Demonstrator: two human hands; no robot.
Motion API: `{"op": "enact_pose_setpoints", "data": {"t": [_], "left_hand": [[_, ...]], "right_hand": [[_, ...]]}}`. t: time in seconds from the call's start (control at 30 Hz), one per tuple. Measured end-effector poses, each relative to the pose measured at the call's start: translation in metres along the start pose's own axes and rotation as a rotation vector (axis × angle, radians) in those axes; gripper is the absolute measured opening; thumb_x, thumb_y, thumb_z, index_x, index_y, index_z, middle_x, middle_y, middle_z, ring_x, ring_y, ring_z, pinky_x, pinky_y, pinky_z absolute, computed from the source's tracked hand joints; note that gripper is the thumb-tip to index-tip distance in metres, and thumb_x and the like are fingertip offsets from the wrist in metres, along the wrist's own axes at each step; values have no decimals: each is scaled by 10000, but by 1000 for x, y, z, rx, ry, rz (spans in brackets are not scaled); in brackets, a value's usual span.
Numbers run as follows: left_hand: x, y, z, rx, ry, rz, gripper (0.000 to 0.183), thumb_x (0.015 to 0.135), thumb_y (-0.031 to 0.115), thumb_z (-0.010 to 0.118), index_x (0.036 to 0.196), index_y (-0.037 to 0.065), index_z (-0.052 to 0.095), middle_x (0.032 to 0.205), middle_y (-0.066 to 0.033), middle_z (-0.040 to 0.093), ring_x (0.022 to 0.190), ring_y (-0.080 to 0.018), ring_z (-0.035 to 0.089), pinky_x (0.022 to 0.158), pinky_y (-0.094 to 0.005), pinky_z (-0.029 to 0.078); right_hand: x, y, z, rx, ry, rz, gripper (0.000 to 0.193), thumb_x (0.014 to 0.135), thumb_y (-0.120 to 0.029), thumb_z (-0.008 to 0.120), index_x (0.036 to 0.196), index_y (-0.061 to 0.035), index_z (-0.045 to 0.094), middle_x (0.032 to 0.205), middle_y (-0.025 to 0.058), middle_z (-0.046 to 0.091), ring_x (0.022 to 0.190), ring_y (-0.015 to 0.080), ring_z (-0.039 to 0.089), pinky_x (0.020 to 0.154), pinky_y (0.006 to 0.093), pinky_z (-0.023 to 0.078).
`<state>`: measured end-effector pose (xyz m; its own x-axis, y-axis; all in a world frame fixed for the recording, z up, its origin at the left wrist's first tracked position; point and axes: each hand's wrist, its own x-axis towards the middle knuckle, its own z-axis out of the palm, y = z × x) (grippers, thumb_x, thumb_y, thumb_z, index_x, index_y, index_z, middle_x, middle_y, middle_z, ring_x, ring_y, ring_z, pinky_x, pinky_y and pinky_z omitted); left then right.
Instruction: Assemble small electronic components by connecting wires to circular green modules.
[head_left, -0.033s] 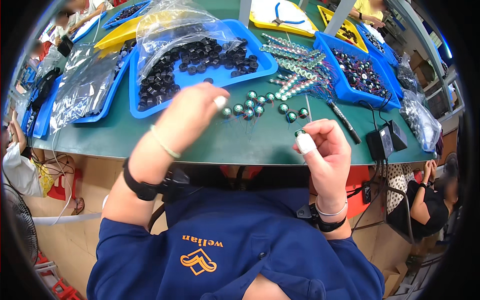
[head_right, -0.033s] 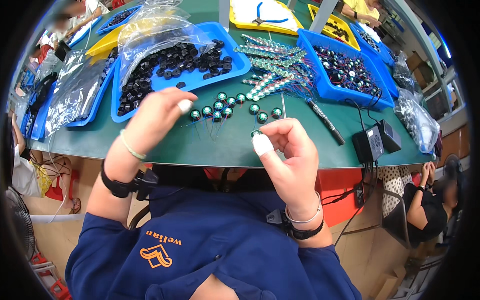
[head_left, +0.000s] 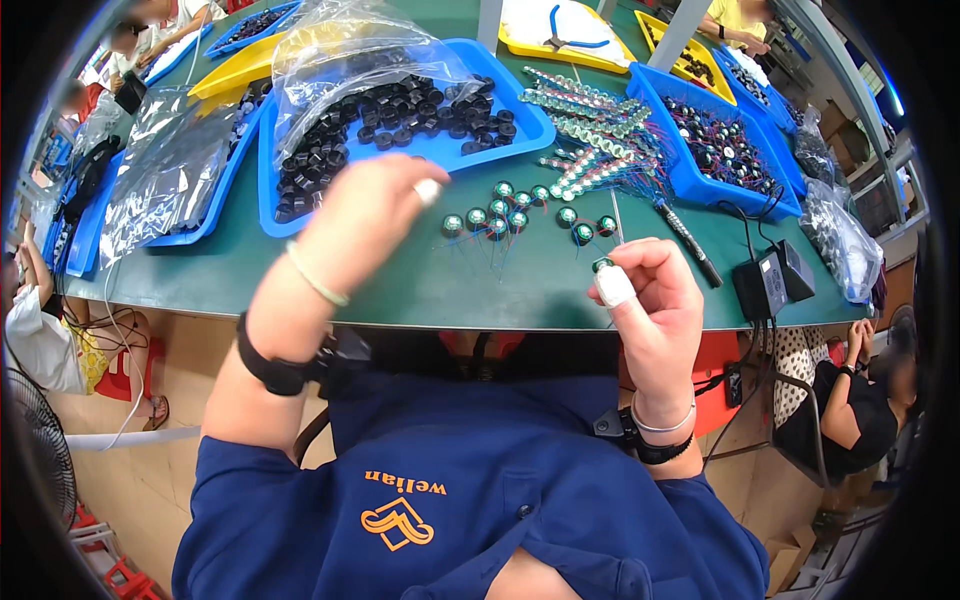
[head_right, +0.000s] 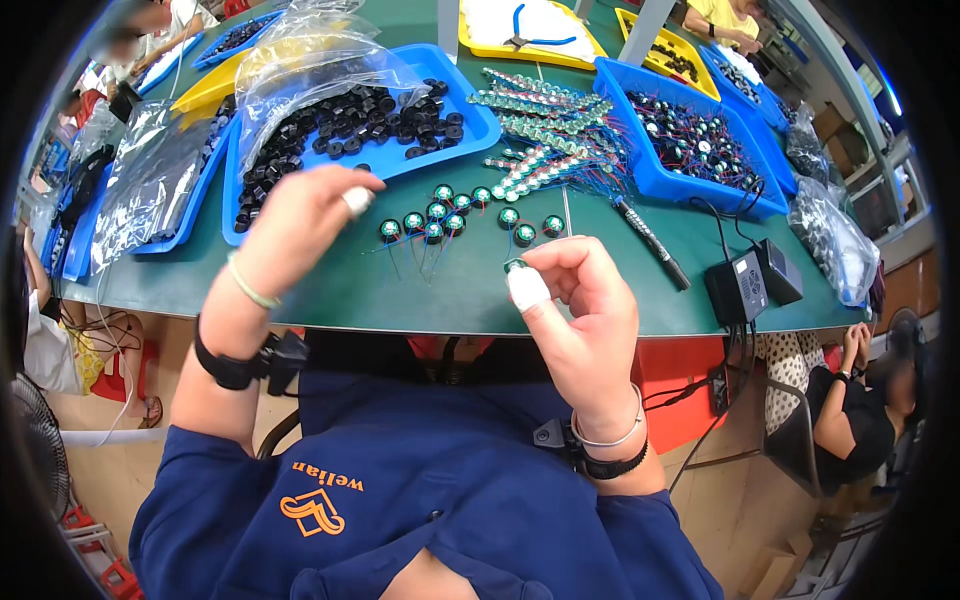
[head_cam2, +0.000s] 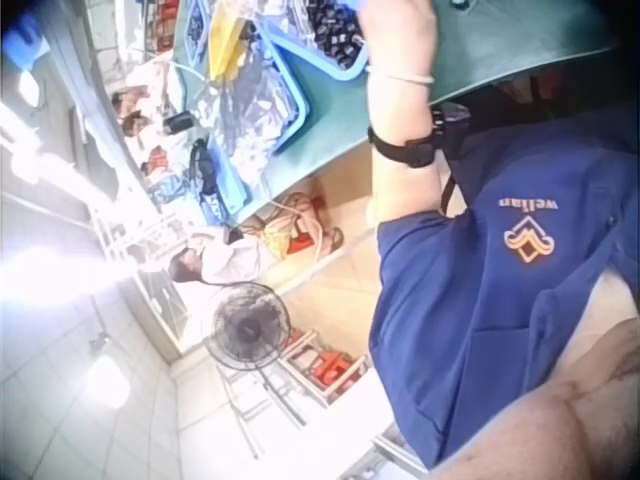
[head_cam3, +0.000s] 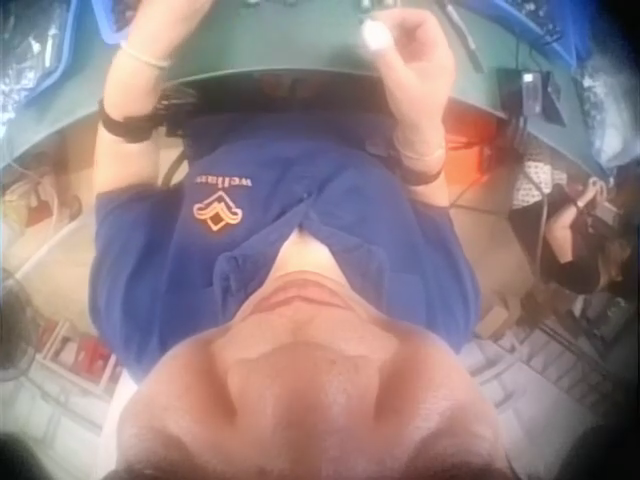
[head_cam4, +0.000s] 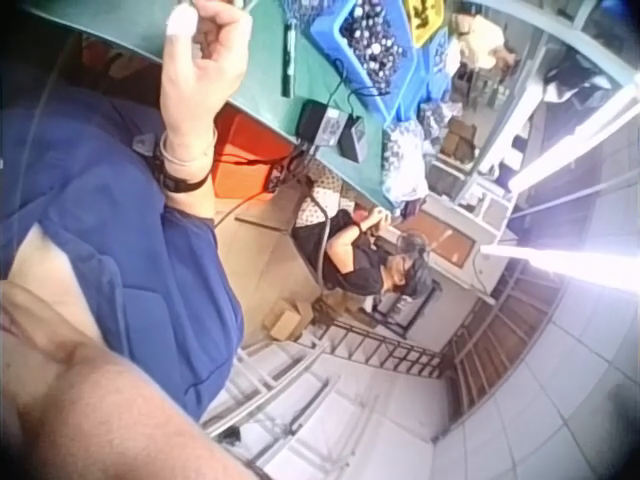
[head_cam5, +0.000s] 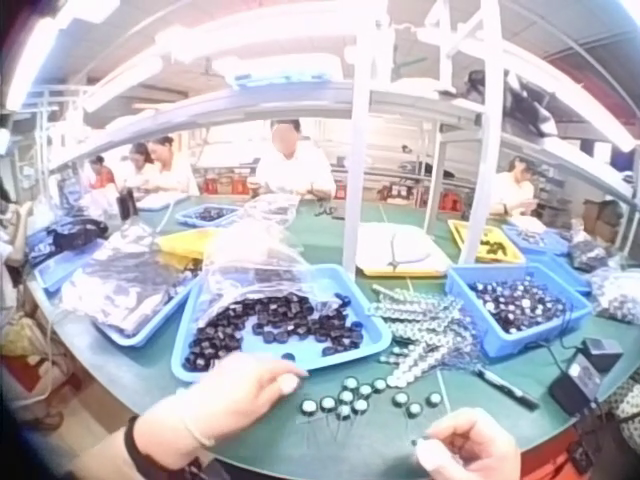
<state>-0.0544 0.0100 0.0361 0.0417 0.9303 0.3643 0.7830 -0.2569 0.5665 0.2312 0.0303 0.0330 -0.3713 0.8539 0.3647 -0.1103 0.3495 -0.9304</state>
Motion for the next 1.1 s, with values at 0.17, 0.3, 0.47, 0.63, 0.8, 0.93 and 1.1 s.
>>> {"op": "enact_pose_setpoints", "data": {"t": [0.17,0.3,0.47,0.63,0.8,0.93,1.1], "left_hand": [[32,-20,-28,277,-63,-80,243,855,112,629,1080,33,679,972,-149,674,891,-249,644,812,-349,504],[50,-45,-25,110,-225,-132,273,807,103,650,1070,43,695,946,-164,696,882,-258,662,822,-352,515],[53,-41,-24,155,-288,-150,222,803,91,638,1004,34,713,919,-149,704,856,-231,669,798,-329,515],[43,-38,-35,220,-293,-148,225,802,105,643,1005,29,706,923,-148,702,855,-247,663,787,-333,514],[26,-17,-46,-129,-118,-235,262,830,106,661,1084,44,671,968,-94,678,901,-162,647,788,-300,522],[-16,33,-20,-1233,-129,-232,342,916,171,640,1221,37,561,1135,-111,626,960,-173,644,865,-300,555],[-40,57,16,-1479,-184,-349,338,936,150,616,1240,15,552,1122,-91,640,988,-173,654,861,-292,560]], "right_hand": [[1,-1,6,89,16,-2,151,899,11,615,1035,1,551,947,27,596,836,78,594,725,224,486],[2,3,5,69,9,4,189,904,22,599,1081,-3,538,977,19,570,827,52,540,723,202,448],[3,9,2,61,22,-35,232,896,27,602,1113,-1,525,1009,15,549,859,35,510,725,183,416],[2,9,6,113,-2,4,231,890,31,610,1107,5,539,1004,9,550,873,45,525,768,195,437],[3,8,7,107,5,-16,217,899,28,608,1112,11,574,1003,11,567,875,60,553,795,207,451],[7,-2,14,146,-113,9,221,923,-7,593,1143,16,590,1015,32,590,909,81,583,801,224,472],[6,1,31,459,-243,114,232,940,-57,596,1162,8,576,1071,78,639,893,132,637,800,275,527]]}}
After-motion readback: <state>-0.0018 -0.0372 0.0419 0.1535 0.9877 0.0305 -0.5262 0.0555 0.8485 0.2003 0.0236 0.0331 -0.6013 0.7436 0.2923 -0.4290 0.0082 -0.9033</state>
